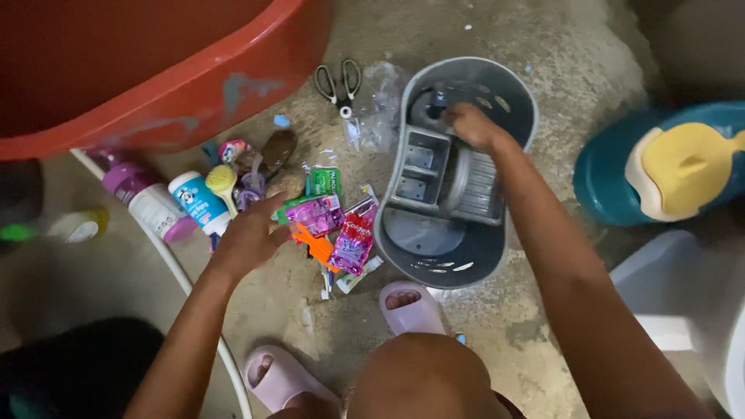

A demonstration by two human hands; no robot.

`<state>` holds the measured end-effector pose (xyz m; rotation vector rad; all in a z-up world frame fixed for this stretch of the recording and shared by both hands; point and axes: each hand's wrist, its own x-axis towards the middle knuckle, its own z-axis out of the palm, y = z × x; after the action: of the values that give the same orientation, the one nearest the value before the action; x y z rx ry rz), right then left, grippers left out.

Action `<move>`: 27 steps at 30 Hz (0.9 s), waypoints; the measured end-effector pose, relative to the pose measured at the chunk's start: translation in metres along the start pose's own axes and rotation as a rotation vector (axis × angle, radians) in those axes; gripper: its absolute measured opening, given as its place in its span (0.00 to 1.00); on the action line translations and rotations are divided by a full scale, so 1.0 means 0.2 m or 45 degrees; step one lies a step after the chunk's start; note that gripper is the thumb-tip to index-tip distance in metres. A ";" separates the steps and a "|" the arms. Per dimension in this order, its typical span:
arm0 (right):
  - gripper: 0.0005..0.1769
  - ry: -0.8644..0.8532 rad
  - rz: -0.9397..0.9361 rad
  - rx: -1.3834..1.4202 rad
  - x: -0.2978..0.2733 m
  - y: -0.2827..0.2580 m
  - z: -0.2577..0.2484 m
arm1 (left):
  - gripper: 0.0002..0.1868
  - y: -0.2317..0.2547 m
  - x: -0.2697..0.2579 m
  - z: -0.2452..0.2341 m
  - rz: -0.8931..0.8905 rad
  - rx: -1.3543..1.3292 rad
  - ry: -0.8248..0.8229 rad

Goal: Cleaning a plastic toiletry organizer and its contents with water and a brush.

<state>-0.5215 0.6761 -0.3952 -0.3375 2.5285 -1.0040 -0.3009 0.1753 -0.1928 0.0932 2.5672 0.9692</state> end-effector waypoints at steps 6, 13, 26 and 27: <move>0.29 -0.086 0.480 0.243 -0.27 -0.42 -0.14 | 0.20 -0.59 -0.10 0.04 -0.206 0.144 0.240; 0.18 0.689 -0.329 -0.637 -0.77 -1.27 0.10 | 0.21 -1.36 -0.19 0.00 -0.752 0.058 0.996; 0.14 -0.491 -0.743 0.019 -0.55 -2.11 0.82 | 0.59 -1.37 -0.01 0.04 -0.901 -0.892 0.962; 0.15 -0.584 -0.676 0.101 -0.53 -2.13 0.84 | 0.52 -1.37 -0.09 0.09 -0.644 -1.260 0.987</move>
<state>-0.3197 0.3107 -0.1808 -1.1176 2.0117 -1.0515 -0.2568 -0.0246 -0.3758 -1.3329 2.0994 2.1698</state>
